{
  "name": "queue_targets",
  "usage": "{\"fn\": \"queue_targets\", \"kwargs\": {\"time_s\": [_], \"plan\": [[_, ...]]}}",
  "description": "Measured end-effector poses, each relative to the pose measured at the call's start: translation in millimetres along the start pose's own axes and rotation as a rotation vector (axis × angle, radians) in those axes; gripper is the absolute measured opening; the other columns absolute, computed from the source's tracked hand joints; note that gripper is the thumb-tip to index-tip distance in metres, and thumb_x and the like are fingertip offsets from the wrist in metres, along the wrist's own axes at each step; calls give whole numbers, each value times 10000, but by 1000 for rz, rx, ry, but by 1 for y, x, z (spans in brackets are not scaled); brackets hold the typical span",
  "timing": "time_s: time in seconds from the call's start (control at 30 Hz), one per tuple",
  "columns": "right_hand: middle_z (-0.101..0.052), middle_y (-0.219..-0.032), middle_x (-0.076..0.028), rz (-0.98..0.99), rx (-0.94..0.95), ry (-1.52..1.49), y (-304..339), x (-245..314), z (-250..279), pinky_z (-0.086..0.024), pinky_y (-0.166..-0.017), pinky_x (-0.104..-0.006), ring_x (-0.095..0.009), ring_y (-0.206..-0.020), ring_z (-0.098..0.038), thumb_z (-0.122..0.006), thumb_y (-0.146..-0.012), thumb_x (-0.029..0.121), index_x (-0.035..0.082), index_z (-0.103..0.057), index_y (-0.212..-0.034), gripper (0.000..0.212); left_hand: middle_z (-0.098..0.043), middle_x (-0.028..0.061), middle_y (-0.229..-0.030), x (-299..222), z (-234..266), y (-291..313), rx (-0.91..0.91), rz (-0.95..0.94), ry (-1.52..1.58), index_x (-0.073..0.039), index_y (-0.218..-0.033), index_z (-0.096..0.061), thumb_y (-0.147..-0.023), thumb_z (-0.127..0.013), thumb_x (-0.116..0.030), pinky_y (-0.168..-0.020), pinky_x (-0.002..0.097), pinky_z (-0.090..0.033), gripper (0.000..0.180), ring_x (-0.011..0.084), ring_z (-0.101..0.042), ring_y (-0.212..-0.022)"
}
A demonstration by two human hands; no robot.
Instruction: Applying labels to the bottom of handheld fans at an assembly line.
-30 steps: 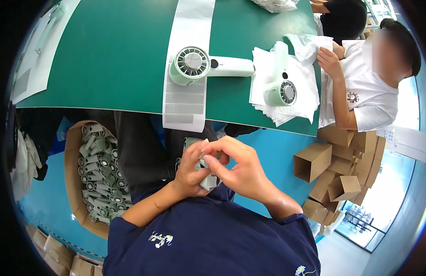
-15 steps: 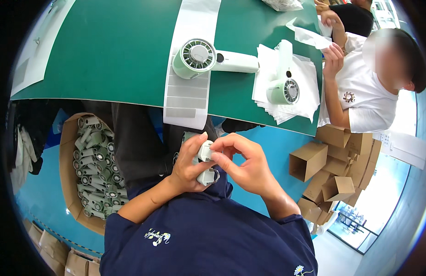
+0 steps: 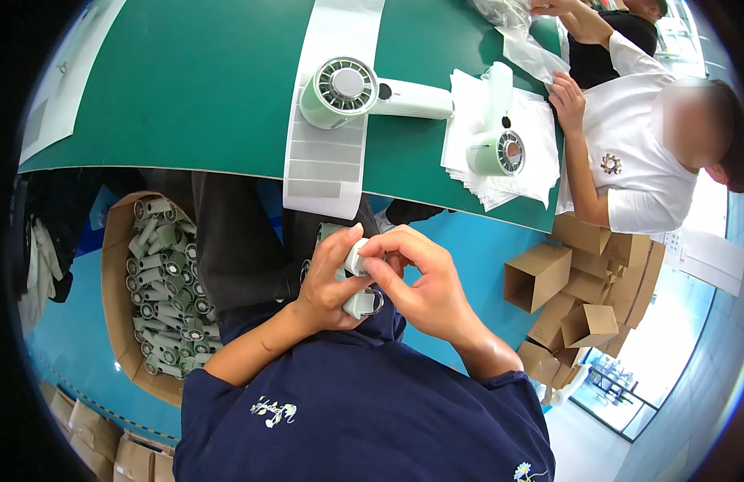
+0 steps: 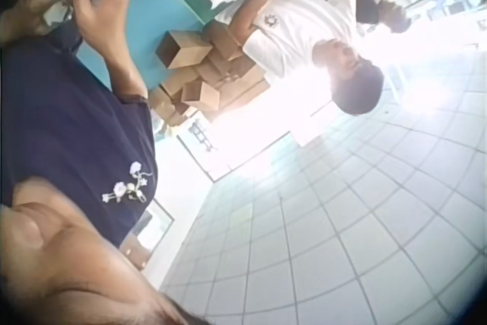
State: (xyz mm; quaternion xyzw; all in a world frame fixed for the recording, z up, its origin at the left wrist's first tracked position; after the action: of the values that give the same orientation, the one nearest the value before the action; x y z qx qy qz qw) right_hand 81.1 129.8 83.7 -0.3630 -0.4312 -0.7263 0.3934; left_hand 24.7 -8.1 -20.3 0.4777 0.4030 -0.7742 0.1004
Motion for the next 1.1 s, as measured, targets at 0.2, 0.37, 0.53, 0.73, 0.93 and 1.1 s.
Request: {"fn": "queue_targets", "kwargs": {"time_s": [0.2,0.37,0.53,0.73,0.93,1.1], "plan": [[-632,-1027,-71,26,-23,17,0,0,-4,-508,-783,-250,-113,-896,-614,-667,-930,-43,-32,-665,-1063,133,-447,235,-1506,0,1,0,-11,5,0,-94,-1091,-756,-643,-817,-178,-999,497,-474,460,420,-528,-1263],[-625,-1011,-67,25,-55,-23,0,0,-5,-516,-785,-251,-114,-891,-619,-673,-936,-32,-28,-663,-1063,128,-450,233,-1503,0,1,-1,-13,10,10,-94,-1088,-757,-642,-816,-175,-1001,495,-475,458,418,-528,-1264],[-622,-1007,-67,25,-54,-2,0,1,-5,-523,-805,-257,-117,-899,-623,-676,-941,-24,-24,-661,-1063,123,-452,235,-1501,1,1,0,-14,9,7,-92,-1080,-759,-637,-816,-173,-1001,495,-476,454,420,-529,-1261],[-615,-1028,-74,35,-94,-54,1,-3,-6,-527,-822,-263,-126,-921,-622,-673,-944,-23,-27,-650,-1057,115,-460,241,-1492,0,1,-1,3,18,3,-91,-1082,-758,-635,-814,-168,-1001,496,-475,457,420,-530,-1258],[-611,-1026,-75,47,-78,-3,1,-5,-6,-521,-808,-258,-126,-911,-618,-675,-942,-25,-26,-650,-1058,118,-459,245,-1493,1,1,0,5,22,9,-90,-1082,-756,-640,-816,-170,-1001,497,-471,453,420,-530,-1258],[-614,-997,-70,92,-103,63,1,-2,-9,-499,-747,-248,-115,-834,-597,-688,-922,-37,-19,-661,-1049,131,-452,242,-1503,2,0,0,-16,14,13,-89,-1079,-756,-635,-815,-171,-1001,491,-471,455,417,-530,-1261]]}}
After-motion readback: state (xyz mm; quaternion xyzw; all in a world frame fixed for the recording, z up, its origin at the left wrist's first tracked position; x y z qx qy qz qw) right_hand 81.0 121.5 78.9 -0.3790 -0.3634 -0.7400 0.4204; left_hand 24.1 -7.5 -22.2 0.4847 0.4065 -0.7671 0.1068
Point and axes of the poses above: each hand's wrist, its own y-axis away from the middle knuckle, its own z-axis out of the back of the hand, x = y × z, the point moved 3 cm from there along -y, towards the middle knuckle
